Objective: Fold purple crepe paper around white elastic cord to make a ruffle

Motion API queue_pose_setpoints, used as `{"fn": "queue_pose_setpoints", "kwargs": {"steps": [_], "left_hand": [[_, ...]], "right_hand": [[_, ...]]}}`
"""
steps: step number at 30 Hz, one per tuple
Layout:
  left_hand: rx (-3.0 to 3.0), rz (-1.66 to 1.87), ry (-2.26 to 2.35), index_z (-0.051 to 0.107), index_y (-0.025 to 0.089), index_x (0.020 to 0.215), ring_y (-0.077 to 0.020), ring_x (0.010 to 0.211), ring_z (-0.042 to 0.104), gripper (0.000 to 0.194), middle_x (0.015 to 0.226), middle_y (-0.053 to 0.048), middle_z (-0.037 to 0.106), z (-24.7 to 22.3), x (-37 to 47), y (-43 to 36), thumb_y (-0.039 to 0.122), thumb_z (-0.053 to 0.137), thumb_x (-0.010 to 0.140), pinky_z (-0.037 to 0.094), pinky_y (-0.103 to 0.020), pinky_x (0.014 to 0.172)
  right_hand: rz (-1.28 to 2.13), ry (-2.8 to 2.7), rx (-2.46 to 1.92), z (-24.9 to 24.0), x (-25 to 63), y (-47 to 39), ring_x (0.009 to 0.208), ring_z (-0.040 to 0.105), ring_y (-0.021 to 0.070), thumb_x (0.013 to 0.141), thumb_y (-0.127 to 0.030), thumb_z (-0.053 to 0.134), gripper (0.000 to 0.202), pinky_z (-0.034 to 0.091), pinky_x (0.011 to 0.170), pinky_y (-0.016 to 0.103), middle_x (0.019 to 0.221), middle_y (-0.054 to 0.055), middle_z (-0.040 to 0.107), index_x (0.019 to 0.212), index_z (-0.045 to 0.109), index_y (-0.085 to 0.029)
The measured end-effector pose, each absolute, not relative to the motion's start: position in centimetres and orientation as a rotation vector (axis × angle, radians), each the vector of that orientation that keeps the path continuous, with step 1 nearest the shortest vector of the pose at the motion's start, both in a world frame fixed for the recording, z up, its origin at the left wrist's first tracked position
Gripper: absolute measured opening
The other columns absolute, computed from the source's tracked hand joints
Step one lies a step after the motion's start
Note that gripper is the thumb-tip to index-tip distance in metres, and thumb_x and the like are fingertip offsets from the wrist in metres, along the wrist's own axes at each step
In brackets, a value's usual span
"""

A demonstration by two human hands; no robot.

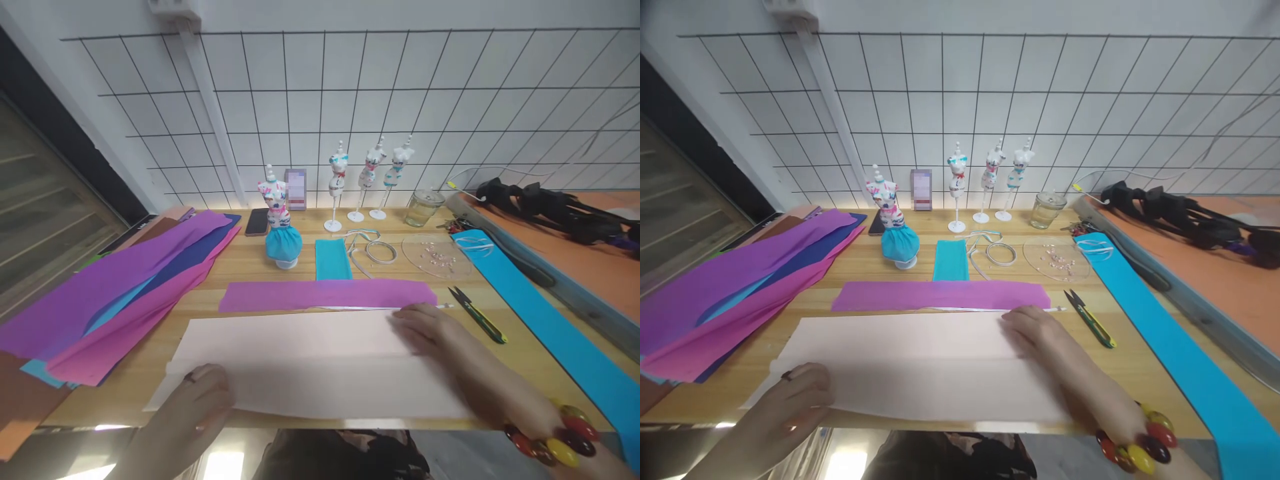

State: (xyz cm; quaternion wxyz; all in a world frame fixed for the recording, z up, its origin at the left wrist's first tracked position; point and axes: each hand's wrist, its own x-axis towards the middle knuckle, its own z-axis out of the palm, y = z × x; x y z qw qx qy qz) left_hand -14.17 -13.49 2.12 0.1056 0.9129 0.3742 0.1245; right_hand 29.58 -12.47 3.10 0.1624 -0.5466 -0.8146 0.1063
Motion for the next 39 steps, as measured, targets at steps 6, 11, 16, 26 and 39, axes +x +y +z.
{"fn": "queue_pose_setpoints", "kwargs": {"steps": [6, 11, 16, 26, 39], "left_hand": [[2.688, 0.400, 1.141, 0.058, 0.020, 0.075, -0.0164, 0.080, 0.053, 0.019, 0.080, -0.004, 0.056, 1.2, -14.8, -13.9, 0.010, 0.044, 0.083, 0.041, -0.027, 0.066], [2.647, 0.401, 1.159, 0.059, 0.020, 0.082, -0.0178, 0.083, 0.051, 0.021, 0.082, -0.005, 0.054, 0.8, -14.8, -14.0, 0.006, 0.044, 0.082, 0.040, -0.029, 0.069], [2.589, 0.401, 1.165, 0.059, 0.021, 0.085, -0.0182, 0.081, 0.049, 0.024, 0.080, -0.004, 0.053, 0.9, -14.7, -14.2, 0.004, 0.043, 0.081, 0.039, -0.031, 0.069], [2.529, 0.434, 1.206, 0.061, 0.021, 0.082, -0.0186, 0.082, 0.049, 0.020, 0.079, -0.004, 0.054, 0.7, -14.3, -13.8, 0.010, 0.045, 0.084, 0.038, -0.034, 0.071], [2.495, 0.512, 1.264, 0.062, 0.019, 0.079, -0.0181, 0.081, 0.050, 0.018, 0.077, -0.004, 0.055, 1.4, -12.8, -11.3, 0.016, 0.045, 0.086, 0.038, -0.031, 0.068]], "right_hand": [[0.265, -2.434, -1.461, 0.4, 29.7, -10.1, 0.094, 0.059, 0.0243, 0.090, -0.029, 0.043, 0.026, 0.049, 0.079, 0.038, 0.102, 0.012, 0.063, 0.103, 0.065, -0.021], [0.179, -2.417, -1.460, -1.6, 30.5, -9.4, 0.099, 0.059, 0.0252, 0.089, -0.032, 0.043, 0.030, 0.049, 0.082, 0.039, 0.109, 0.012, 0.062, 0.107, 0.064, -0.021], [0.100, -2.411, -1.517, -0.5, 29.6, -9.8, 0.104, 0.057, 0.0269, 0.090, -0.034, 0.039, 0.035, 0.049, 0.083, 0.040, 0.117, 0.012, 0.059, 0.113, 0.062, -0.022], [-0.148, -2.573, -1.196, 1.3, 24.4, -18.7, 0.096, 0.062, 0.0246, 0.080, -0.044, 0.059, 0.045, 0.055, 0.076, 0.032, 0.111, 0.005, 0.065, 0.121, 0.056, -0.026], [-0.057, -2.580, -1.392, -0.4, 24.9, -16.9, 0.117, 0.049, 0.0274, 0.085, -0.042, 0.053, 0.038, 0.048, 0.093, 0.044, 0.126, 0.009, 0.055, 0.117, 0.059, -0.022]]}}
